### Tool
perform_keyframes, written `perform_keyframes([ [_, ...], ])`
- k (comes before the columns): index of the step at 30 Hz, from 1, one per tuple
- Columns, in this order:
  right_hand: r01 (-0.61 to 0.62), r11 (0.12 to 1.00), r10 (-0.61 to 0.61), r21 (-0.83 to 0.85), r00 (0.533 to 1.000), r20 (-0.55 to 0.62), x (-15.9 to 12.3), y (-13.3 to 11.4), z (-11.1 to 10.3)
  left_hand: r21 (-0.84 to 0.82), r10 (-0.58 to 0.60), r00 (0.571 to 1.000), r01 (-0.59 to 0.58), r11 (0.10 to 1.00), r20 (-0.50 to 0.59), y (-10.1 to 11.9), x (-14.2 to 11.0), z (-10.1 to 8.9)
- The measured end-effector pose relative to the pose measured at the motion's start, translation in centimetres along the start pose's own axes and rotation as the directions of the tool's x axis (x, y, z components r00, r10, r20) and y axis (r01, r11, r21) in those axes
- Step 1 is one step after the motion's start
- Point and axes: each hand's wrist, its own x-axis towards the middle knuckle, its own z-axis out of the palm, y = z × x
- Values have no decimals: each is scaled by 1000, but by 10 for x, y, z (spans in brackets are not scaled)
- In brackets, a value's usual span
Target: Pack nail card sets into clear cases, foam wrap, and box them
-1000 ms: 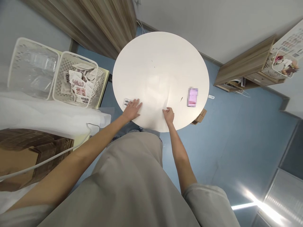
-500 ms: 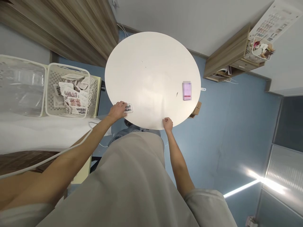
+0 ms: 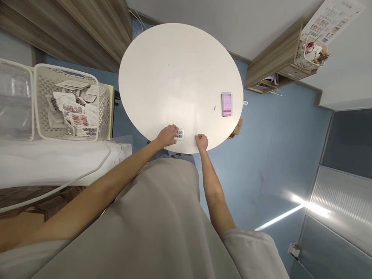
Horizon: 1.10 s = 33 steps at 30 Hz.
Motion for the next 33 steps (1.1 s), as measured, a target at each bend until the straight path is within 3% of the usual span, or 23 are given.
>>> perform_keyframes([
  [8, 6, 999, -4, -52, 999, 41, -22, 12, -3, 21, -4, 1000, 4, 1000, -14, -7, 7, 22],
  [16, 220, 969, -211, -113, 974, 84, -50, -11, -4, -15, -9, 998, 8, 1000, -67, -13, 8, 34],
  [21, 428, 882, -396, -196, 900, 183, -68, -39, 10, -152, -41, 994, 25, 988, -97, -10, 2, 35],
  [23, 498, 837, -449, -228, 862, 235, -74, -49, 20, -285, -119, 979, 67, 956, -167, -11, -5, 35],
  [26, 558, 786, -473, -268, 821, 319, -78, -63, 36, -518, -370, 902, 212, 829, -223, -14, -18, 35],
  [29, 588, 750, -465, -303, 794, 392, -78, -71, 52, -668, -512, 855, 331, 667, -88, -17, -26, 35],
  [33, 618, 710, -452, -337, 767, 456, -74, -75, 68, -663, -559, 829, 427, 615, 16, -16, -25, 35],
])
